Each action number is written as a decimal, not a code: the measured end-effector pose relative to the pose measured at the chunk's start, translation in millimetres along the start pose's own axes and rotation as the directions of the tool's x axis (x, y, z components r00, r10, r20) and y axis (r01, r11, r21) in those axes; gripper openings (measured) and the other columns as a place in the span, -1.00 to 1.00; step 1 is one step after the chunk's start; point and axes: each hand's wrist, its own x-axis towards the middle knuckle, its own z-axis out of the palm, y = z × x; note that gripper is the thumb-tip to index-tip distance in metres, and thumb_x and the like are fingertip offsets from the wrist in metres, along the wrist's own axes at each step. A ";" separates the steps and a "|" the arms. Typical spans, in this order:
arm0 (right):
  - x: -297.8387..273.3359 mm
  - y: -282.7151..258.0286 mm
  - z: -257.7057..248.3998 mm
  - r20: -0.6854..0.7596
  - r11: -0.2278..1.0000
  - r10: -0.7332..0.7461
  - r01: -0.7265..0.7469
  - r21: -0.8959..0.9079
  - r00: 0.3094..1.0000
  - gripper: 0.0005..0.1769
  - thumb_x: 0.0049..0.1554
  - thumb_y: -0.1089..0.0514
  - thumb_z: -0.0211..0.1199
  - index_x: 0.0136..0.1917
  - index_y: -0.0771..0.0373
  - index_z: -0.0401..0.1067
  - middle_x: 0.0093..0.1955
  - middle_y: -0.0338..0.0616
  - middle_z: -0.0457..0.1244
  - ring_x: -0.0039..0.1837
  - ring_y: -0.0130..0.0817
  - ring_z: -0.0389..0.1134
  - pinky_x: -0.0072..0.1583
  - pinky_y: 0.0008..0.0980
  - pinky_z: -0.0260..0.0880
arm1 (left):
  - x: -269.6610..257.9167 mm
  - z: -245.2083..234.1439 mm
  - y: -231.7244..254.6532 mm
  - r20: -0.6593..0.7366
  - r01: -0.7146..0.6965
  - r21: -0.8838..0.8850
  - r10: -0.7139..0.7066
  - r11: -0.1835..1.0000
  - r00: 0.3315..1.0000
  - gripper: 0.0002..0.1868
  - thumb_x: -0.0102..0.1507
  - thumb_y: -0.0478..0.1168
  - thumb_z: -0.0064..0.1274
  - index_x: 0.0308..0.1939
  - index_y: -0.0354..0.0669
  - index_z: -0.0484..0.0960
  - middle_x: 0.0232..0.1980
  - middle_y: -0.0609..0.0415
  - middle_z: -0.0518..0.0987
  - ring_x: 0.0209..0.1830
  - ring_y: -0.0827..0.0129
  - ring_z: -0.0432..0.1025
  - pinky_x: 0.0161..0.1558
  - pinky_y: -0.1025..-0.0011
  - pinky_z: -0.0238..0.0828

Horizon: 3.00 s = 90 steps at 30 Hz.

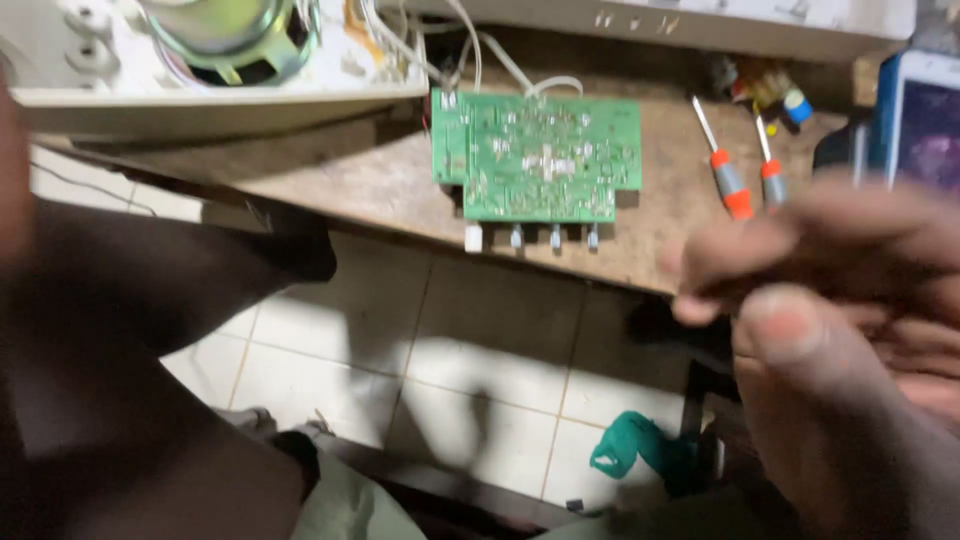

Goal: Repairing a circuit board by inspecting components with a screwdriver and using a desoldering pump to remove solder.

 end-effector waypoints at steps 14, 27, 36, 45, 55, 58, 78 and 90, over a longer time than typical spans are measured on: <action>-8.0 16.0 21.2 -0.079 0.990 -0.115 0.121 0.073 0.990 -0.82 0.27 0.34 0.14 0.11 0.51 0.44 -0.27 0.15 0.38 -0.35 -0.28 0.41 -0.22 -0.52 0.49 | 16.9 172.2 110.9 -0.135 -0.350 -0.327 0.323 0.878 0.937 -0.68 0.38 -0.20 -0.15 0.09 -0.12 0.67 -0.13 0.23 0.78 -0.10 0.57 0.63 0.04 0.61 0.56; -10.8 -1.1 8.1 -0.016 0.731 -0.561 0.486 -0.478 0.828 -0.90 0.24 0.37 0.41 0.05 0.38 0.57 -0.01 0.10 0.33 -0.08 -0.34 0.37 -0.11 -0.50 0.27 | 16.2 206.0 109.1 0.133 -0.420 -0.413 0.509 0.808 0.850 -0.33 0.23 -0.47 -0.31 0.46 -0.14 0.29 0.64 -0.12 0.23 0.71 0.18 0.00 0.55 0.32 -0.14; -2.2 -2.9 15.6 0.166 0.598 -0.677 0.667 -0.443 0.717 -0.97 0.17 0.42 0.28 -0.14 0.47 0.50 -0.19 0.07 0.33 -0.16 -0.15 0.33 -0.01 -0.28 0.33 | 18.4 229.7 91.0 0.050 -0.609 0.096 0.607 0.788 0.793 -0.30 0.15 -0.40 -0.20 0.41 -0.58 0.18 0.57 -0.43 0.13 0.61 -0.12 0.02 0.51 0.20 -0.06; 0.9 5.0 21.1 0.215 0.558 -0.682 0.688 -0.464 0.699 -0.87 0.16 0.37 0.16 -0.24 0.38 0.42 -0.28 -0.03 0.26 -0.25 -0.21 0.27 -0.08 -0.33 0.32 | 16.5 230.5 87.4 0.098 -0.598 0.100 0.590 0.795 0.801 -0.33 0.16 -0.35 -0.18 0.34 -0.66 0.18 0.54 -0.49 0.13 0.55 -0.19 0.15 0.35 0.17 0.19; 0.2 3.9 8.7 -0.016 0.700 -0.570 0.475 -0.533 0.822 -0.92 0.07 0.36 0.10 -0.27 0.39 0.34 -0.28 -0.03 0.21 -0.23 -0.24 0.21 -0.14 -0.33 0.12 | 30.5 191.0 83.3 -0.189 -0.569 0.259 0.618 0.781 0.763 -0.68 0.29 -0.21 0.01 0.06 -0.26 0.66 0.19 -0.11 0.65 0.22 0.06 0.52 0.26 0.21 0.35; 4.7 12.2 0.6 -0.042 0.684 -0.463 0.327 -0.652 0.885 -0.81 0.26 0.22 0.09 -0.15 0.30 0.44 -0.26 -0.13 0.28 -0.22 -0.26 0.27 -0.07 -0.27 0.21 | 18.6 153.5 97.0 -0.321 -0.517 0.306 0.598 0.799 0.734 -0.82 0.30 -0.22 0.01 -0.21 -0.15 0.72 -0.09 0.14 0.78 -0.09 0.38 0.66 -0.02 0.41 0.47; 117.2 20.7 5.7 0.141 -0.111 -0.212 0.119 -0.987 0.967 -0.77 -0.02 0.28 0.12 -0.07 0.17 0.48 -0.36 -0.04 0.37 0.17 -0.01 0.24 0.29 -0.05 0.12 | 31.3 139.0 78.2 -0.448 -0.439 0.476 0.639 0.762 0.625 -0.92 0.29 -0.28 0.15 -0.28 -0.18 0.62 -0.36 0.01 0.60 -0.35 0.09 0.49 -0.31 0.15 0.31; 112.2 27.9 -6.5 0.211 -0.249 -0.285 0.141 -0.958 0.935 -0.78 -0.07 0.21 0.12 -0.17 0.16 0.55 -0.32 -0.03 0.36 0.03 0.01 0.28 0.00 -0.09 0.24 | 35.9 147.5 74.5 -0.421 -0.328 0.550 0.595 0.768 0.685 -0.85 0.30 -0.18 0.17 -0.34 -0.12 0.60 -0.34 0.05 0.58 -0.36 0.01 0.47 -0.44 0.02 0.30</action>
